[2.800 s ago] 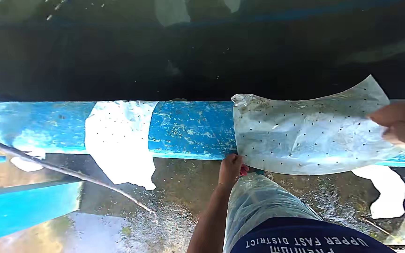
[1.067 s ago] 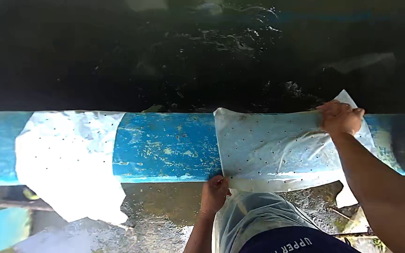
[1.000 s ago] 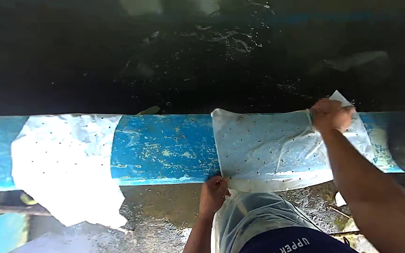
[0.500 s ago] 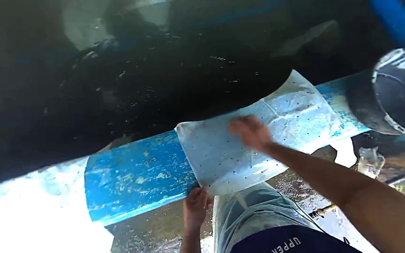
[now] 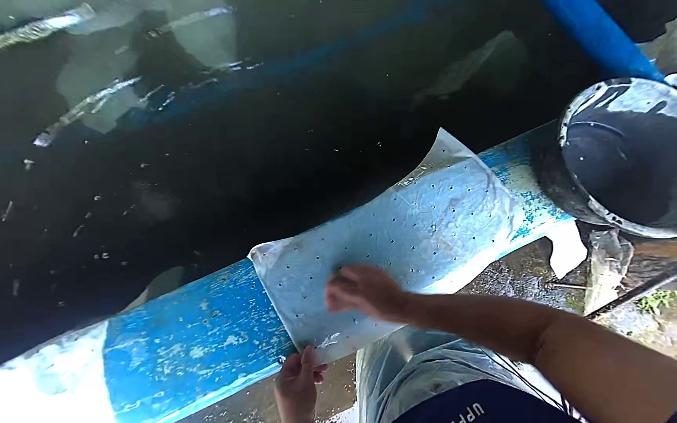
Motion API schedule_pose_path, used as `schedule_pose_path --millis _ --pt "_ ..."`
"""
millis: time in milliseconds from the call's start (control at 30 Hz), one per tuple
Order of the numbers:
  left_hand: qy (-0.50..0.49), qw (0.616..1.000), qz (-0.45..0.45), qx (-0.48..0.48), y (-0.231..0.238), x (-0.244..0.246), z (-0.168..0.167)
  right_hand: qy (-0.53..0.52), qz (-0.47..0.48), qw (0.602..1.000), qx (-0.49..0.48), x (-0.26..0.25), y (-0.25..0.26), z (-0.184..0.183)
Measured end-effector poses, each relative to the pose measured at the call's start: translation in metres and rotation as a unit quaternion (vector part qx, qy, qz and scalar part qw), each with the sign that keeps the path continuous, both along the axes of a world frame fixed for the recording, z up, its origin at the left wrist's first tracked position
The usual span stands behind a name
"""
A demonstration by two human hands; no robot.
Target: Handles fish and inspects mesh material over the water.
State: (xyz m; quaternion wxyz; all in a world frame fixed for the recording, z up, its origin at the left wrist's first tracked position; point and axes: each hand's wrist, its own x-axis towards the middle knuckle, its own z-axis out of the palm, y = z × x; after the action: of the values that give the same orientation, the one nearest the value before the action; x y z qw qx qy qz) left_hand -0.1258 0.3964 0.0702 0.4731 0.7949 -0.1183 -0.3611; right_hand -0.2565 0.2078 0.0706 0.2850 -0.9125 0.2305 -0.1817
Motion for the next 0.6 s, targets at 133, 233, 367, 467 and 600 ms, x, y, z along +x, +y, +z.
schedule_pose_path --millis 133,233,367,467,600 --pt "0.01 1.0 0.011 -0.004 0.003 0.002 -0.003 0.209 -0.254 0.944 0.039 -0.091 -0.157 0.009" --pt "0.004 0.999 0.007 0.033 0.002 0.003 -0.001 0.319 -0.401 0.834 0.206 -0.128 -0.259 0.024" --pt "0.024 0.998 0.037 0.035 0.005 -0.001 0.013 0.267 -0.431 0.833 0.221 -0.141 -0.245 0.037" --pt "0.069 0.997 0.04 0.012 0.012 -0.001 0.03 0.2 -0.441 0.853 0.195 -0.169 -0.175 0.043" --pt "0.077 0.994 0.039 0.059 0.039 0.009 0.026 0.184 -0.471 0.829 0.238 -0.182 -0.113 0.044"
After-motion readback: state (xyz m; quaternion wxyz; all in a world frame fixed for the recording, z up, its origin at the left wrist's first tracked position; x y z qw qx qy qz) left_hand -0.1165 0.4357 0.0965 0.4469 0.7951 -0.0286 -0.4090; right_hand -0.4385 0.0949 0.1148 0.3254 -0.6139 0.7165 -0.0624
